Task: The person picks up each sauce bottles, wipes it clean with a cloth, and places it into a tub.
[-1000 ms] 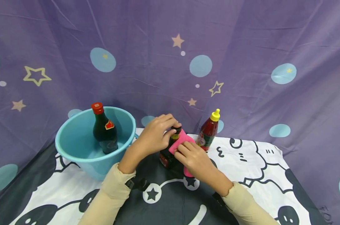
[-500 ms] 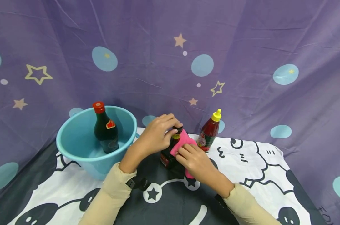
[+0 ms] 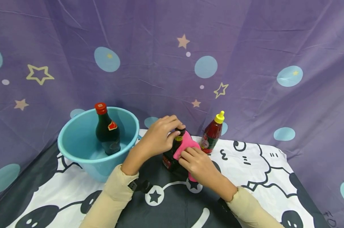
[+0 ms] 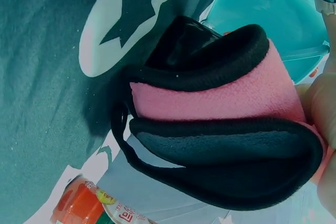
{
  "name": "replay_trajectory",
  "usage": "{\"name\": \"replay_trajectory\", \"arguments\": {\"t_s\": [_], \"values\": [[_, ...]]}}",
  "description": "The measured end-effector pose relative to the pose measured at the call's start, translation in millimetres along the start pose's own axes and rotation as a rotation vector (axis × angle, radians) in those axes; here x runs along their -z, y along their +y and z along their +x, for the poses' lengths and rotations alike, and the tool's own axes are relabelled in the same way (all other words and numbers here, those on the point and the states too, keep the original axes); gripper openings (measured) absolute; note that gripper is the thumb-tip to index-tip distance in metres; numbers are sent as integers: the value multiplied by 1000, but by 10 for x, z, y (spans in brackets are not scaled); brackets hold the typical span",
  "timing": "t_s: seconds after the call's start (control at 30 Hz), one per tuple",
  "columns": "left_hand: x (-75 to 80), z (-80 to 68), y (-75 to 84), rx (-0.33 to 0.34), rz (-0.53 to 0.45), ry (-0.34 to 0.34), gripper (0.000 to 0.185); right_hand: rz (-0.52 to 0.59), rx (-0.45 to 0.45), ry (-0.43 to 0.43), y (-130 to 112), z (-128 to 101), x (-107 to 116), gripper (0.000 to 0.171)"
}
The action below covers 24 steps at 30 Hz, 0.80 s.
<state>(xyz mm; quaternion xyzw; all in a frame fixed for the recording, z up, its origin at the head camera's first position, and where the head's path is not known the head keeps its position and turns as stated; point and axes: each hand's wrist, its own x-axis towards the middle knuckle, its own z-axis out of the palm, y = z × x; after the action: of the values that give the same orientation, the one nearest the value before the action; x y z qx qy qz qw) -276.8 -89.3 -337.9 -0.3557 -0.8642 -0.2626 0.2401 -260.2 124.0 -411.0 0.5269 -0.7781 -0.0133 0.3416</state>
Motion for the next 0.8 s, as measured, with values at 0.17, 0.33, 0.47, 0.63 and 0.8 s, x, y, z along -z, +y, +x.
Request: {"name": "replay_trajectory", "arguments": {"t_s": [0.17,0.33,0.47,0.63,0.8], "values": [[1,-3,-3,3,1,-2,16,-4,2,-5,-3,4,7,21],[1,-10,3,4,-3,-3,16,-10,17,-1,-6,-5,13,21],[-2,-20,3,1,-1,0,17,-12,24,-2,-9,-18,9,21],[-10,-25,-2,-2,7,6,17,-4,16,-16,-14,-31,12,18],[-6,-20,-3,-3,5,8,16,-3,26,-9,-16,-39,6,18]]}}
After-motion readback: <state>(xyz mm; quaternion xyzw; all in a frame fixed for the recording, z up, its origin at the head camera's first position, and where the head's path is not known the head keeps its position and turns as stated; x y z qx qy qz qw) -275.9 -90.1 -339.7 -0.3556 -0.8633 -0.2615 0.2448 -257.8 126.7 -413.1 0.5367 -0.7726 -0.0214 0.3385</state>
